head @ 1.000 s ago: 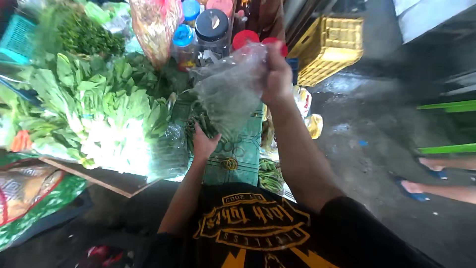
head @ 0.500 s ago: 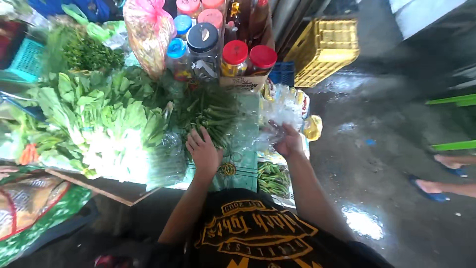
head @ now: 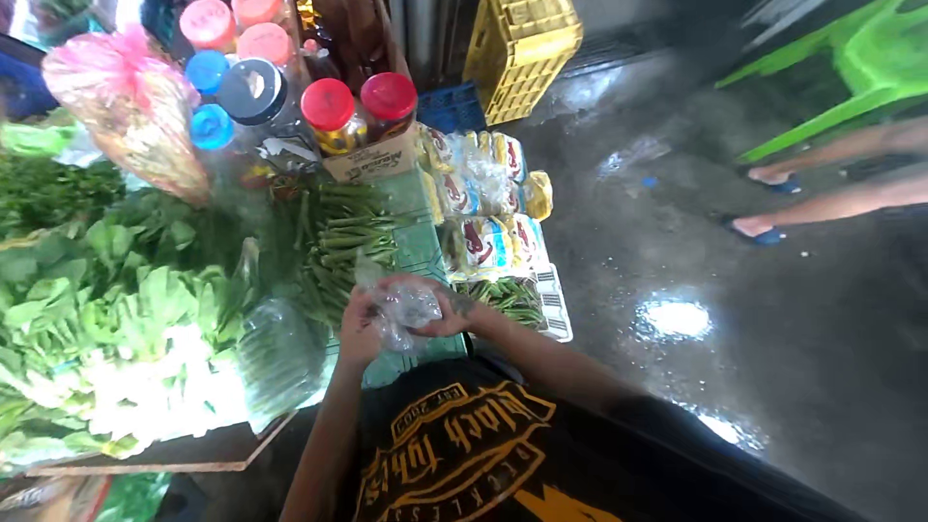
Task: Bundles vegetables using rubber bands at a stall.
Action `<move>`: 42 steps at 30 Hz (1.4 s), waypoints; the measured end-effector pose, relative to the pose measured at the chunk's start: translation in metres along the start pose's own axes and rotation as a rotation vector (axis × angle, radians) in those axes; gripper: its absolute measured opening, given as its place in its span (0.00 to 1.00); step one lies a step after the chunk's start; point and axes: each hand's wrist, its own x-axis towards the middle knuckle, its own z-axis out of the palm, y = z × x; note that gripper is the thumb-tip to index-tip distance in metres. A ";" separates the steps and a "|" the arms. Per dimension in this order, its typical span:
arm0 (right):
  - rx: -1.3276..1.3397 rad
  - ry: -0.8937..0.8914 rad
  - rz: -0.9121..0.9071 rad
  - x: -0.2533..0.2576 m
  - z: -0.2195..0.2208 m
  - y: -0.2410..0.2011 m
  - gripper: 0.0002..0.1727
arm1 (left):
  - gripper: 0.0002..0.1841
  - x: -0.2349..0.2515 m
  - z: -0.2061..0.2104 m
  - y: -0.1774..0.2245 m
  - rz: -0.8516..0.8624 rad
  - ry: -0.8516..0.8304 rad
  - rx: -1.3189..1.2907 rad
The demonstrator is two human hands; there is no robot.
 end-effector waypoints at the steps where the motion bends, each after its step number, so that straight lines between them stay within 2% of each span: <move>1: -0.018 0.022 0.034 -0.004 -0.003 0.003 0.41 | 0.15 -0.001 0.006 0.009 -0.037 0.040 0.135; 3: -0.172 0.262 0.208 -0.009 -0.023 0.003 0.31 | 0.16 0.002 0.009 0.019 -0.057 0.090 0.292; 4: -0.283 0.444 0.264 -0.009 -0.040 0.005 0.31 | 0.17 0.002 0.007 0.019 -0.053 0.108 0.291; 6: -0.516 0.788 0.303 -0.001 -0.086 0.023 0.38 | 0.17 -0.002 0.000 0.019 -0.076 0.127 0.276; 7: -0.610 0.876 0.365 0.004 -0.111 0.036 0.44 | 0.17 -0.005 -0.005 0.017 -0.099 0.113 0.284; 8: -0.692 0.881 0.464 0.008 -0.134 0.048 0.48 | 0.16 -0.008 -0.009 0.013 -0.123 0.083 0.296; 9: -0.723 0.794 0.596 0.011 -0.153 0.061 0.52 | 0.16 -0.009 -0.012 0.009 -0.151 0.043 0.308; 11: -0.666 0.496 0.817 0.013 -0.166 0.079 0.58 | 0.18 -0.014 -0.019 0.004 -0.236 -0.023 0.344; 13: -0.643 0.407 0.840 0.015 -0.163 0.078 0.58 | 0.19 -0.013 -0.025 0.006 -0.265 -0.005 0.431; 14: -0.655 0.430 0.811 0.015 -0.160 0.075 0.59 | 0.19 -0.012 -0.027 0.007 -0.246 0.044 0.480; 19: -0.607 0.584 0.797 0.017 -0.137 0.056 0.77 | 0.23 0.004 -0.035 0.011 -0.149 0.274 0.797; 21: -0.676 0.721 0.785 0.024 -0.128 0.049 0.76 | 0.25 0.030 -0.038 0.012 -0.139 0.312 0.886; 23: -0.824 0.853 0.738 0.025 -0.118 0.048 0.75 | 0.32 0.055 -0.036 0.005 -0.188 0.337 0.941; 25: -0.957 0.935 0.574 0.023 -0.105 0.039 0.69 | 0.34 0.074 -0.033 -0.006 -0.234 0.373 0.987; 26: -0.992 0.921 0.464 0.024 -0.095 0.029 0.62 | 0.33 0.081 -0.032 -0.007 -0.248 0.394 0.992; 29: -0.944 0.694 0.236 0.029 -0.054 0.010 0.36 | 0.32 0.085 -0.032 -0.008 -0.290 0.413 0.872; 31: -0.876 0.552 0.206 0.042 -0.034 0.017 0.27 | 0.31 0.085 -0.034 -0.011 -0.302 0.439 0.700; 32: -0.854 0.510 0.230 0.050 -0.027 0.023 0.25 | 0.30 0.084 -0.035 -0.011 -0.311 0.463 0.599; 35: -0.809 0.447 0.304 0.076 -0.018 0.039 0.30 | 0.30 0.080 -0.042 -0.004 -0.295 0.618 0.249; 38: -0.802 0.393 0.199 0.095 -0.010 0.034 0.34 | 0.32 0.066 -0.063 0.007 -0.241 0.731 -0.143; 40: -0.850 0.342 0.120 0.108 -0.002 0.028 0.34 | 0.25 0.054 -0.079 0.016 -0.178 0.746 -0.431; 42: -0.991 0.221 0.215 0.120 0.005 0.026 0.38 | 0.15 0.045 -0.088 0.015 -0.199 0.759 -0.641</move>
